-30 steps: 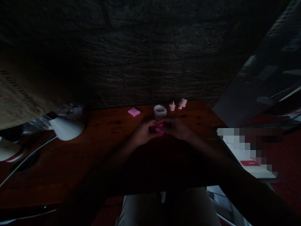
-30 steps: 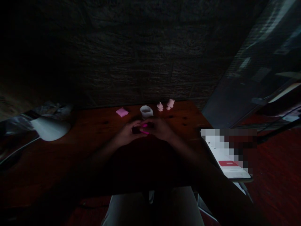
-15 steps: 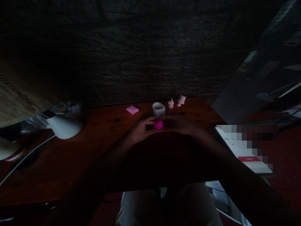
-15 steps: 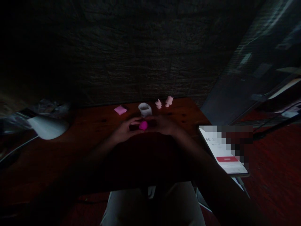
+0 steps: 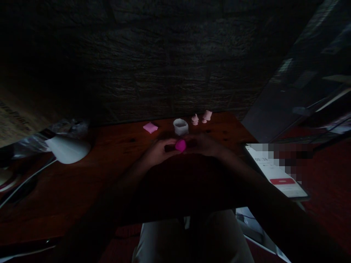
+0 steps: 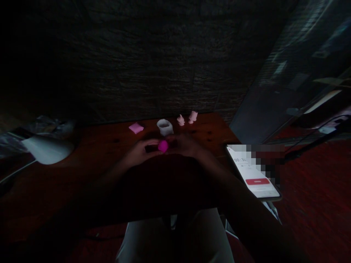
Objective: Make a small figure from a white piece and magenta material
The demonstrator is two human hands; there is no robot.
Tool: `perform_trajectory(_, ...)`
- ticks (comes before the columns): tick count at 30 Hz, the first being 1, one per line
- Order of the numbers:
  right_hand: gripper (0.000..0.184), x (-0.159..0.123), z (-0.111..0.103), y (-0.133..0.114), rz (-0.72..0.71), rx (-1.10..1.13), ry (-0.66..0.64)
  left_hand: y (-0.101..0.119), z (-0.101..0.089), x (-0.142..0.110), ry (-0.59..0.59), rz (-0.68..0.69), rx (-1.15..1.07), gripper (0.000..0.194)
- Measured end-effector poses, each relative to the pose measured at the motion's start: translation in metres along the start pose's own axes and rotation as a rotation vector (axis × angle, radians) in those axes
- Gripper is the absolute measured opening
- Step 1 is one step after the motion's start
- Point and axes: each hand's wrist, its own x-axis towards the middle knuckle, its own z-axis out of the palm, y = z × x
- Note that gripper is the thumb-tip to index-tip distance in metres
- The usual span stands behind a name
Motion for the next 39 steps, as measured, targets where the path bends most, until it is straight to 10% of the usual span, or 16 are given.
perform_trajectory(39, 0.034, 0.004, 0.005, 0.004, -0.045, 0.071, -0.07, -0.009, -0.001, 0.002, 0.049, -0.094, -0.195, 0.024)
